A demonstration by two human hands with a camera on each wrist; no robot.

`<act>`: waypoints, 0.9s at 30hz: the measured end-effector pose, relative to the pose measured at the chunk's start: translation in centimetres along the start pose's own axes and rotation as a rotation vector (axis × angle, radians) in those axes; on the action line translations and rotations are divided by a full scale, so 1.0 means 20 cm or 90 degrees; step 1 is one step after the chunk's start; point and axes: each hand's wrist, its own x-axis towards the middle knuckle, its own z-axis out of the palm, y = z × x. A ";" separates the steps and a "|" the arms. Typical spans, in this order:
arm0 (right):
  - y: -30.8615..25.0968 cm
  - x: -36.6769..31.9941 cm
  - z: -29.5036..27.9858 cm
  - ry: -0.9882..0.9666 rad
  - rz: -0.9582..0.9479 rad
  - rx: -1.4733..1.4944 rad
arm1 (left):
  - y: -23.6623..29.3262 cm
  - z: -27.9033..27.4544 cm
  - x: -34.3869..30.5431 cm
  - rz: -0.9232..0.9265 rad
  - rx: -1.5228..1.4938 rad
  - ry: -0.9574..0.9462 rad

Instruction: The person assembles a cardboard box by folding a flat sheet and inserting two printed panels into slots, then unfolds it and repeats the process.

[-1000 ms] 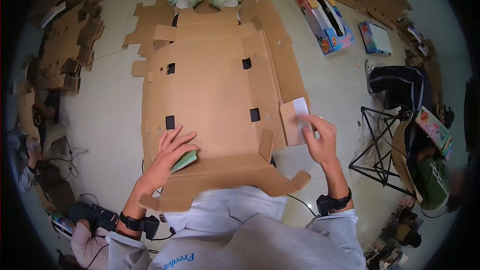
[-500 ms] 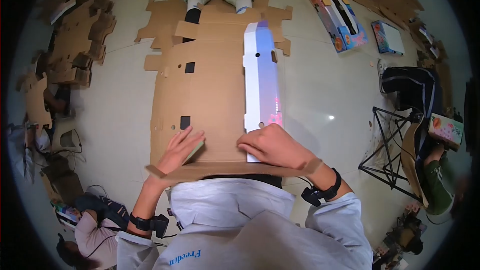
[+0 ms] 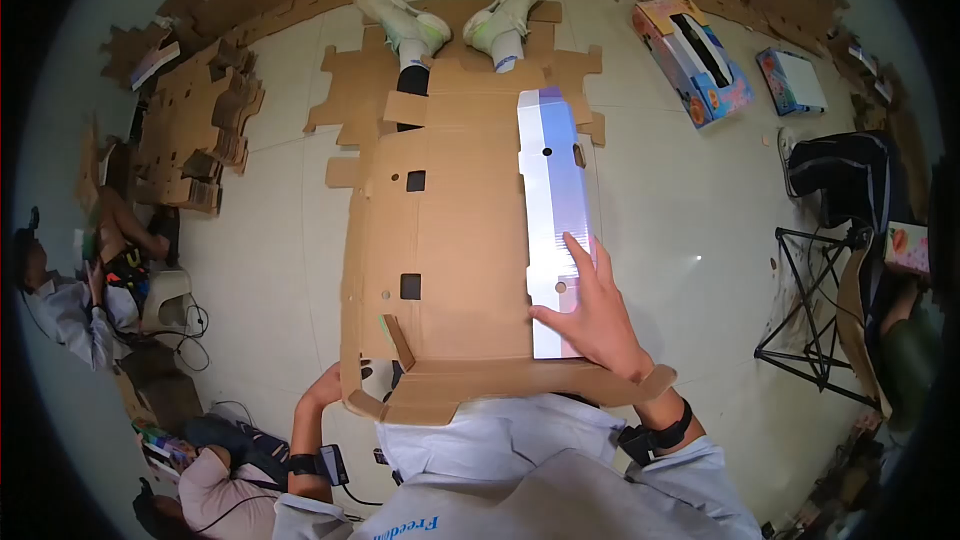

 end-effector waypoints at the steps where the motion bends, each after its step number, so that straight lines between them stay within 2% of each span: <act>1: 0.00 0.00 -0.01 -0.006 -0.001 0.000 | 0.04 0.01 -0.02 -0.019 -0.093 0.049; 3: -0.01 -0.01 -0.02 -0.014 0.005 0.001 | 0.19 0.07 -0.11 -0.060 -0.275 0.138; 5: 0.01 -0.01 -0.01 -0.026 0.001 0.025 | 0.23 -0.02 -0.17 0.060 0.255 0.184; 7: 0.01 -0.01 0.00 -0.041 -0.012 0.038 | 0.33 0.01 -0.24 0.189 0.264 0.196; 9: 0.00 0.00 0.02 -0.048 -0.032 0.044 | 0.63 0.16 -0.22 0.319 -0.240 0.166; 10: -0.01 0.00 0.02 -0.056 -0.025 0.045 | 0.71 0.22 -0.21 0.301 -0.222 0.225; 12: -0.03 0.00 0.01 -0.068 -0.003 0.050 | 0.88 0.36 -0.17 0.289 -0.117 0.336; 13: -0.03 0.00 0.02 -0.053 -0.042 0.015 | 0.97 0.41 -0.15 0.282 -0.062 0.388; 15: 0.00 0.00 0.01 -0.025 -0.113 -0.054 | 1.16 0.50 -0.10 0.407 0.348 0.387; 17: -0.01 0.00 -0.01 -0.053 -0.084 -0.037 | 1.30 0.58 -0.04 0.595 0.465 0.277; 18: -0.02 0.01 -0.02 -0.063 -0.070 -0.027 | 1.38 0.63 -0.05 0.537 0.549 0.206; 21: 0.00 0.01 -0.04 -0.073 -0.061 0.016 | 1.54 0.74 0.01 0.516 0.740 0.029; 24: 0.06 0.02 0.01 -0.003 -0.086 0.034 | 1.53 0.79 0.07 0.514 0.717 0.031; 25: 0.09 0.04 0.04 0.027 -0.047 0.174 | 1.55 0.80 0.08 0.508 0.697 0.044; 26: 0.14 0.05 0.07 0.057 -0.007 0.314 | 1.61 0.78 0.05 0.404 0.659 0.050; 27: 0.16 0.06 0.09 0.088 0.036 0.455 | 1.59 0.74 0.04 0.396 0.666 0.046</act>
